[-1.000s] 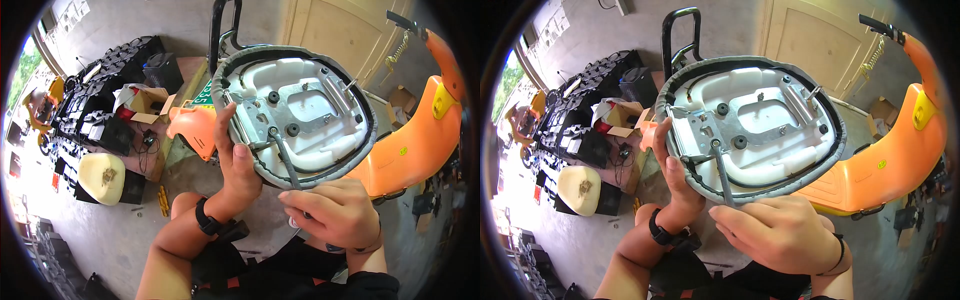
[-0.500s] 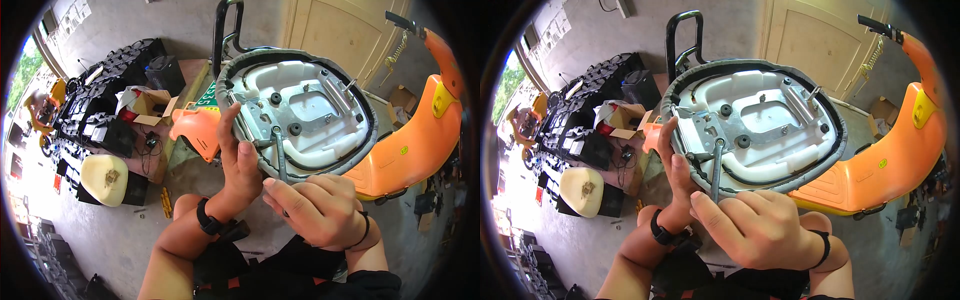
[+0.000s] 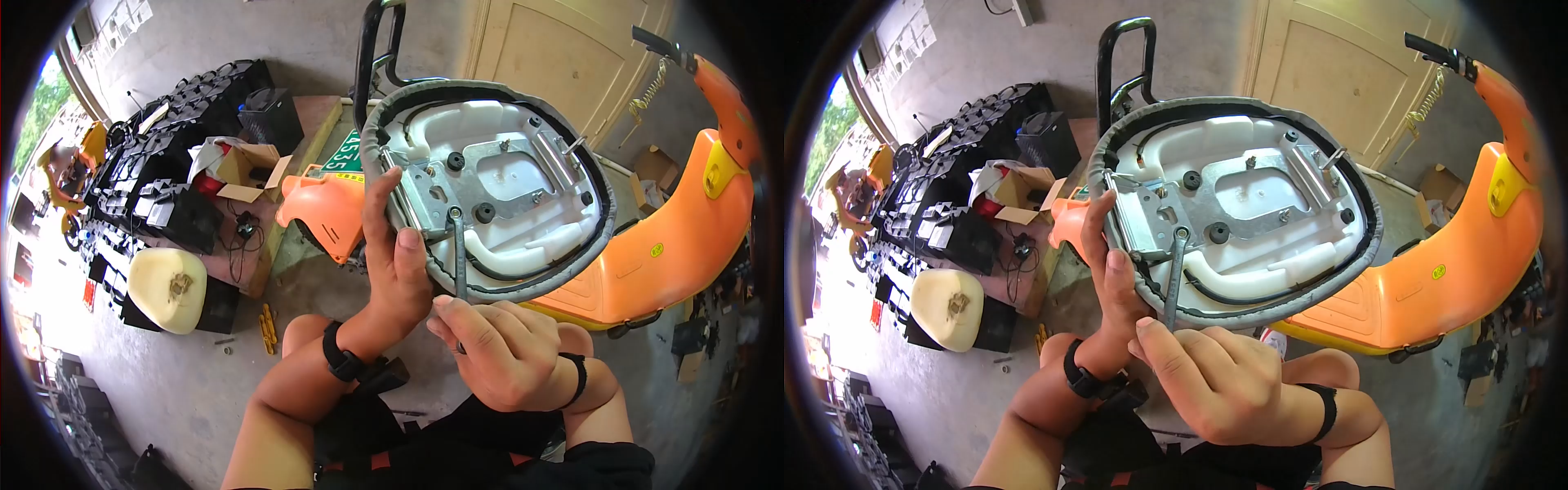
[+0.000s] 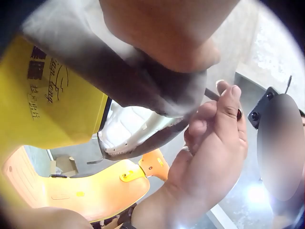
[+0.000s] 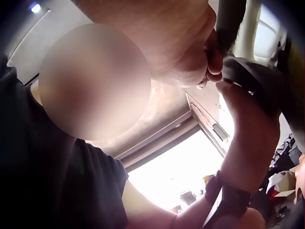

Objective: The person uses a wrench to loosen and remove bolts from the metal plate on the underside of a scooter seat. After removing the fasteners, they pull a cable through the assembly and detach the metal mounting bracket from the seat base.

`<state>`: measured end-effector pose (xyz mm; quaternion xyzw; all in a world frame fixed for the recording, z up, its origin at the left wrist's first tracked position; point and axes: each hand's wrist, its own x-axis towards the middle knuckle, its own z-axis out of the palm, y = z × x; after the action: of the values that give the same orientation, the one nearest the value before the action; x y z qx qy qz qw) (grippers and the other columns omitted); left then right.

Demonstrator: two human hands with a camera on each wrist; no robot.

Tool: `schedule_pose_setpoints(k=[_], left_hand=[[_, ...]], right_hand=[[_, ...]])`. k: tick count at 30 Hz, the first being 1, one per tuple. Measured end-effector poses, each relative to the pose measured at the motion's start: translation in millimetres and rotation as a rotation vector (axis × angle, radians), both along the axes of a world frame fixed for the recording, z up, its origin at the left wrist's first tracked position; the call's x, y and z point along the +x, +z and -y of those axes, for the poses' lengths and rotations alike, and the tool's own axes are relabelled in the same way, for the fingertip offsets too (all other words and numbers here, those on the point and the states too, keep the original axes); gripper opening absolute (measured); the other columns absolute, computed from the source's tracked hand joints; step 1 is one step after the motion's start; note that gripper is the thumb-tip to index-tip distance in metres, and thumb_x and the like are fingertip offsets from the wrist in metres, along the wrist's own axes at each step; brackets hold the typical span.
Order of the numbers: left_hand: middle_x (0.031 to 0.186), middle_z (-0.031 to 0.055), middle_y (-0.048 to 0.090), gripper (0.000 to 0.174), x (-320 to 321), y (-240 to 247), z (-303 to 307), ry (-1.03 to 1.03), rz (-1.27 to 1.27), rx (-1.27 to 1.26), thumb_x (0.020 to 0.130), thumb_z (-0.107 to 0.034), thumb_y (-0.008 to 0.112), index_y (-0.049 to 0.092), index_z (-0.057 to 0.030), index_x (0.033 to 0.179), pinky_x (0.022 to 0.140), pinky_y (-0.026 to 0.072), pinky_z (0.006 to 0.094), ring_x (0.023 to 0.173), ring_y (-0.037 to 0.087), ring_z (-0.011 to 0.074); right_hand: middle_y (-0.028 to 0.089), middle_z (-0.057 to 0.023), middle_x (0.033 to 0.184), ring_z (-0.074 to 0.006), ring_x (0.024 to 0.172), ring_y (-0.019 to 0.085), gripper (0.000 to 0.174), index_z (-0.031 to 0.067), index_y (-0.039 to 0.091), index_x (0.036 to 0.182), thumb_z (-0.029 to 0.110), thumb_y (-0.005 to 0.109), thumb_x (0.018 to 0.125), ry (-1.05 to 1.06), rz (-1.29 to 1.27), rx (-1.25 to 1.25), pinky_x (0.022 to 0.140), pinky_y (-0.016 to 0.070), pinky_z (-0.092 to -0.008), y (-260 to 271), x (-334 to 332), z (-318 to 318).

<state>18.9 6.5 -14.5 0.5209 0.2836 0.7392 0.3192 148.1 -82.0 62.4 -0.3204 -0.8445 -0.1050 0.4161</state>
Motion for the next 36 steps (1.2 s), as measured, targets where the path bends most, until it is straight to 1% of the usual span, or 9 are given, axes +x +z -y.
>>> schedule_pose_setpoints(k=[7, 13, 15, 17, 19, 22, 28, 31, 36], left_hand=[[0.145, 0.0179, 0.044, 0.070, -1, 7, 3, -0.064, -0.014, 0.035, 0.105, -0.049, 0.045, 0.033, 0.0010, 0.153, 0.113, 0.0360, 0.0408, 0.132, 0.047, 0.0264], [0.143, 0.0142, 0.045, 0.074, 3, 10, 4, -0.192, 0.132, 0.025, 0.099, -0.056, 0.046, 0.032, -0.0082, 0.154, 0.108, 0.0438, 0.0424, 0.127, 0.052, 0.0245], [0.148, 0.0157, 0.041, 0.075, 3, 2, 2, -0.157, 0.104, -0.048, 0.103, -0.054, 0.045, 0.031, -0.0005, 0.153, 0.112, 0.0367, 0.0413, 0.131, 0.047, 0.0242], [0.143, 0.0151, 0.045, 0.073, -1, 1, 0, -0.333, 0.164, 0.118, 0.099, -0.054, 0.049, 0.032, -0.0086, 0.153, 0.107, 0.0466, 0.0457, 0.128, 0.053, 0.0260], [0.144, 0.0158, 0.043, 0.074, -2, -15, -9, -0.168, 0.109, 0.077, 0.099, -0.054, 0.049, 0.031, -0.0082, 0.153, 0.108, 0.0456, 0.0453, 0.128, 0.052, 0.0268], [0.145, 0.0202, 0.043, 0.075, -2, 1, 4, -0.090, -0.039, 0.007, 0.103, -0.052, 0.046, 0.030, 0.0025, 0.152, 0.114, 0.0350, 0.0418, 0.132, 0.046, 0.0280], [0.146, 0.0181, 0.042, 0.076, -3, 1, 4, -0.028, -0.063, 0.029, 0.101, -0.053, 0.047, 0.031, 0.0016, 0.152, 0.115, 0.0336, 0.0421, 0.134, 0.045, 0.0272], [0.146, 0.0178, 0.042, 0.075, -3, 3, 4, -0.024, -0.071, 0.050, 0.102, -0.051, 0.047, 0.031, 0.0015, 0.153, 0.115, 0.0332, 0.0420, 0.134, 0.045, 0.0270], [0.146, 0.0186, 0.042, 0.070, 0, -22, -12, -0.152, 0.019, 0.156, 0.104, -0.044, 0.049, 0.030, 0.0021, 0.154, 0.115, 0.0325, 0.0407, 0.133, 0.044, 0.0265]], right_hand=[[0.066, -0.0053, 0.073, -0.0150, 0.057, 0.063, 0.028, -0.0062, 0.070, 0.105, 0.007, 0.081, 0.084, 0.007, -0.145, 0.012, 0.051, 0.0504, -0.0267, -6, -6, -4], [0.063, -0.0024, 0.071, -0.0148, 0.056, 0.062, 0.031, -0.0043, 0.069, 0.107, 0.004, 0.082, 0.080, 0.073, 0.110, -0.078, 0.050, 0.0503, -0.0275, 17, 9, -5], [0.063, -0.0011, 0.071, -0.0143, 0.057, 0.063, 0.032, -0.0009, 0.071, 0.107, 0.007, 0.083, 0.078, 0.175, 0.184, -0.180, 0.049, 0.0493, -0.0272, 27, 16, -8], [0.065, -0.0007, 0.072, -0.0151, 0.058, 0.064, 0.031, 0.0026, 0.073, 0.107, 0.007, 0.082, 0.078, 0.193, 0.107, -0.207, 0.050, 0.0494, -0.0288, 38, 22, -7], [0.067, -0.0014, 0.073, -0.0165, 0.058, 0.064, 0.029, 0.0028, 0.073, 0.107, 0.005, 0.079, 0.079, 0.115, 0.108, -0.113, 0.051, 0.0498, -0.0307, 50, 28, -7], [0.064, -0.0026, 0.074, -0.0172, 0.058, 0.062, 0.029, 0.0009, 0.072, 0.108, 0.008, 0.078, 0.081, 0.046, -0.063, -0.045, 0.052, 0.0490, -0.0290, 47, 33, -17], [0.068, -0.0052, 0.077, -0.0102, 0.060, 0.061, 0.022, -0.0012, 0.071, 0.100, 0.021, 0.074, 0.096, -0.024, -0.607, -0.355, 0.056, 0.0468, -0.0240, 40, 52, -34], [0.064, -0.0049, 0.073, -0.0091, 0.060, 0.059, 0.044, -0.0026, 0.068, 0.089, 0.040, 0.074, 0.096, 0.200, -0.788, -0.473, 0.057, 0.0451, -0.0210, 41, 68, -38], [0.062, -0.0033, 0.072, -0.0084, 0.059, 0.058, 0.037, -0.0034, 0.067, 0.098, 0.034, 0.069, 0.100, 0.348, -0.790, -0.423, 0.055, 0.0422, -0.0204, 38, 80, -45]])
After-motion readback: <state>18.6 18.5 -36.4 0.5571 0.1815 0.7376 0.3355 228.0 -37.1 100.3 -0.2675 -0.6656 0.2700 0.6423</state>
